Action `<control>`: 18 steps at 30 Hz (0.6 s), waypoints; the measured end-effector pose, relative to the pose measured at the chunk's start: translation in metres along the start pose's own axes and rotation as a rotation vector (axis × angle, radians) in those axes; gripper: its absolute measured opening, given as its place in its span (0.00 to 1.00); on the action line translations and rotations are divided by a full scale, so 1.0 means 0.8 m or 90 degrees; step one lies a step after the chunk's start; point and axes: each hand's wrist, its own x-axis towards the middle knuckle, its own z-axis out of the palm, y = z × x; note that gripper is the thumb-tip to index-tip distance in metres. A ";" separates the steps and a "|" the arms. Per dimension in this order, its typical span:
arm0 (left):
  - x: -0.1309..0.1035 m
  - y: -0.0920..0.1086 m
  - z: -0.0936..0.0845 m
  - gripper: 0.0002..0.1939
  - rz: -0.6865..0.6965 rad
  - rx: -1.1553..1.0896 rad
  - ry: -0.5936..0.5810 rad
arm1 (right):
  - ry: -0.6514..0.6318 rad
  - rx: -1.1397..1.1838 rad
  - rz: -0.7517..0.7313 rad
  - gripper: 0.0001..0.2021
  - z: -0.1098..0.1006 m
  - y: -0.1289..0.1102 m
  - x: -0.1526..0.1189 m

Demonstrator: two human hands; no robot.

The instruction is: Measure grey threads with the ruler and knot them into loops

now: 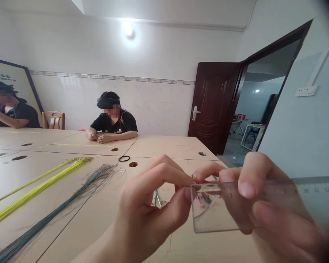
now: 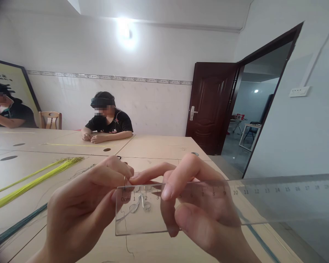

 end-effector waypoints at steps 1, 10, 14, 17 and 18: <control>0.000 0.000 0.000 0.08 0.001 -0.002 0.000 | 0.002 -0.002 0.000 0.02 0.000 0.000 0.000; 0.001 0.001 0.000 0.08 -0.005 -0.005 0.003 | 0.001 -0.026 0.009 0.01 0.000 -0.004 -0.004; 0.000 0.002 0.000 0.08 -0.006 -0.006 -0.002 | 0.004 -0.009 0.005 0.03 -0.003 0.000 -0.006; -0.001 0.003 -0.001 0.08 -0.004 -0.005 -0.003 | 0.009 -0.008 -0.001 0.03 -0.005 0.003 -0.007; 0.000 0.003 -0.002 0.07 -0.003 -0.006 -0.002 | 0.008 -0.008 -0.003 0.03 -0.005 0.004 -0.007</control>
